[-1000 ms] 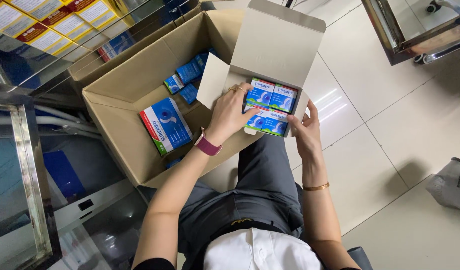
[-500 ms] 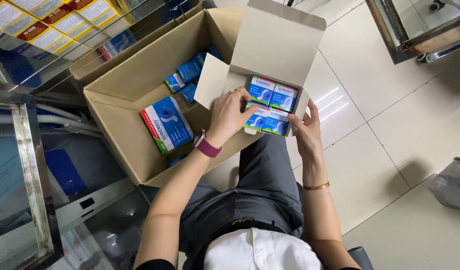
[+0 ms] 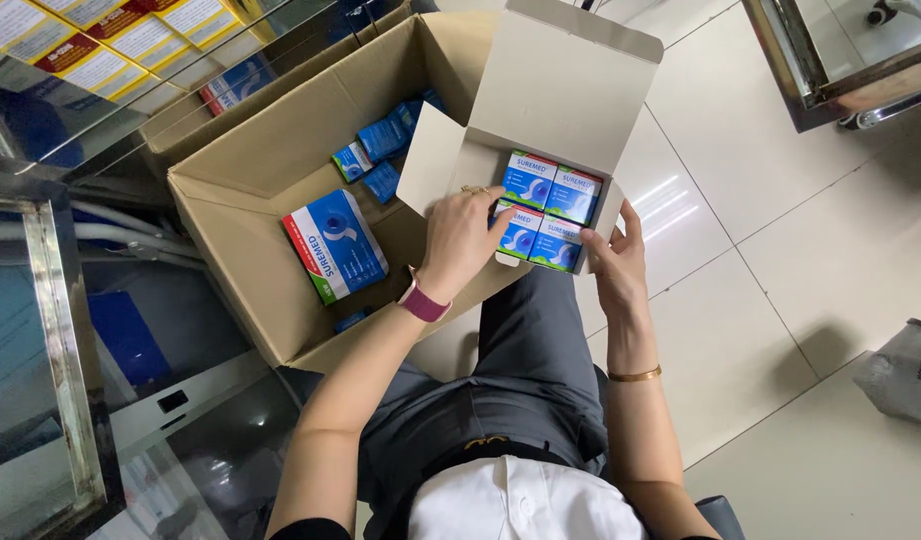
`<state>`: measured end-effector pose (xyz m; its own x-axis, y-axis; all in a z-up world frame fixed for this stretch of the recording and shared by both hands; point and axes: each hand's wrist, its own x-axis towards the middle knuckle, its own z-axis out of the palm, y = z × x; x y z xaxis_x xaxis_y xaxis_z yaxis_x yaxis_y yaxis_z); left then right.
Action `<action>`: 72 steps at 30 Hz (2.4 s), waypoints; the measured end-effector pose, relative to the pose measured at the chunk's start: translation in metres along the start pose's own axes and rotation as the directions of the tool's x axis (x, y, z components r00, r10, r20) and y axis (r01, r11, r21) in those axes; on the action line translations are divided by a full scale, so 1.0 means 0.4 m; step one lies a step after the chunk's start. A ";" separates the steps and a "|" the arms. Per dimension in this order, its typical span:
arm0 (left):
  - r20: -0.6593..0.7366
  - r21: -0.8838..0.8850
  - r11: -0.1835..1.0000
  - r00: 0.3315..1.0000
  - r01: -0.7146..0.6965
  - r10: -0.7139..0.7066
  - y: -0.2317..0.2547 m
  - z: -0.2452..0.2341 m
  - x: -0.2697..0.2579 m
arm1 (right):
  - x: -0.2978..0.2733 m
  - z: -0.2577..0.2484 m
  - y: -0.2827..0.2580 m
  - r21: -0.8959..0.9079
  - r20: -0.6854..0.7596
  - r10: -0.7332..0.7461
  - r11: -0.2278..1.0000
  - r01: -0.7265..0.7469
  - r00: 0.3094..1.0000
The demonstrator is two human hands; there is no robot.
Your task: The person sits and packs small blue boxes labeled 'SUREMED' from a large cardboard box into smaller white boxes. They arrange the small boxes neatly inside the white boxes, close the flaps, and place the filled white boxes onto a glass shelf.
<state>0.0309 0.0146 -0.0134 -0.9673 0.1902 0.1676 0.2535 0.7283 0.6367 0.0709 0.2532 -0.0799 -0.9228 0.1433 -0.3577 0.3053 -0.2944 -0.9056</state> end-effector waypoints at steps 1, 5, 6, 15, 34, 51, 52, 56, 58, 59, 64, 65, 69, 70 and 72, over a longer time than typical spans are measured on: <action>0.000 0.000 1.000 1.000 0.000 0.000 0.004 -0.005 0.001 | 0.001 0.000 0.002 0.000 0.000 0.000 1.000 0.000 1.000; -0.009 0.049 0.998 0.999 -0.032 0.032 0.015 -0.012 0.002 | 0.003 -0.007 0.008 -0.004 -0.003 -0.011 1.000 0.011 1.000; -0.008 0.065 0.997 0.999 -0.031 0.032 0.015 -0.011 0.001 | 0.004 -0.008 0.010 0.009 0.001 -0.010 1.000 0.010 1.000; -0.019 0.068 0.998 1.000 -0.013 0.015 0.023 0.000 0.005 | -0.005 0.004 -0.010 -0.036 -0.002 -0.030 0.999 0.029 1.000; 0.373 0.102 0.991 0.920 0.091 -0.122 -0.625 0.316 0.004 | 0.030 -0.138 0.023 0.118 0.067 -0.081 0.990 0.072 0.994; 0.063 -0.169 0.983 0.996 0.076 -0.066 -0.540 0.167 0.041 | 0.000 -0.085 -0.029 0.009 0.000 -0.049 0.999 0.049 0.999; 0.065 -0.163 0.984 0.996 0.073 -0.063 -0.526 0.119 0.042 | 0.002 -0.086 -0.025 0.016 -0.001 -0.050 0.999 0.050 0.999; -0.246 -0.332 0.936 0.947 0.118 -0.207 -0.401 -0.088 0.028 | 0.005 -0.081 -0.016 0.015 0.013 -0.059 0.998 0.059 0.998; -0.232 -0.458 0.879 0.936 0.134 -0.263 -0.319 -0.169 0.013 | 0.005 -0.079 -0.014 -0.006 0.005 -0.058 0.998 0.058 0.998; -0.302 -0.478 0.878 0.931 0.039 -0.206 -0.288 -0.195 0.004 | 0.005 -0.078 -0.012 0.000 0.003 -0.059 0.998 0.059 0.998; -0.426 -0.504 0.843 0.903 -0.189 -0.052 -0.064 -0.262 -0.034 | 0.003 -0.072 -0.012 -0.011 -0.013 -0.069 0.998 0.069 0.998; -0.379 -0.554 0.803 0.925 -0.218 -0.011 -0.023 -0.251 -0.042 | 0.007 -0.075 -0.005 -0.004 -0.007 -0.068 0.998 0.068 0.998; -0.212 -0.469 0.865 0.974 -0.176 0.083 0.087 -0.132 -0.046 | -0.001 -0.053 -0.020 -0.003 -0.019 -0.045 0.999 0.045 0.999; -0.212 -0.470 0.864 0.974 -0.178 0.086 0.085 -0.093 -0.038 | -0.003 -0.052 -0.020 -0.003 -0.021 -0.048 0.999 0.048 0.999; -0.134 -0.262 0.961 0.990 -0.088 0.054 0.079 -0.016 -0.020 | -0.005 -0.048 -0.021 -0.023 -0.035 -0.037 0.999 0.036 0.999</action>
<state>0.0467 0.0320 0.0103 -0.9433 0.1398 0.3012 0.3293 0.5105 0.7944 0.0748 0.2736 -0.0758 -0.9245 0.1869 -0.3321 0.2776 -0.2669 -0.9229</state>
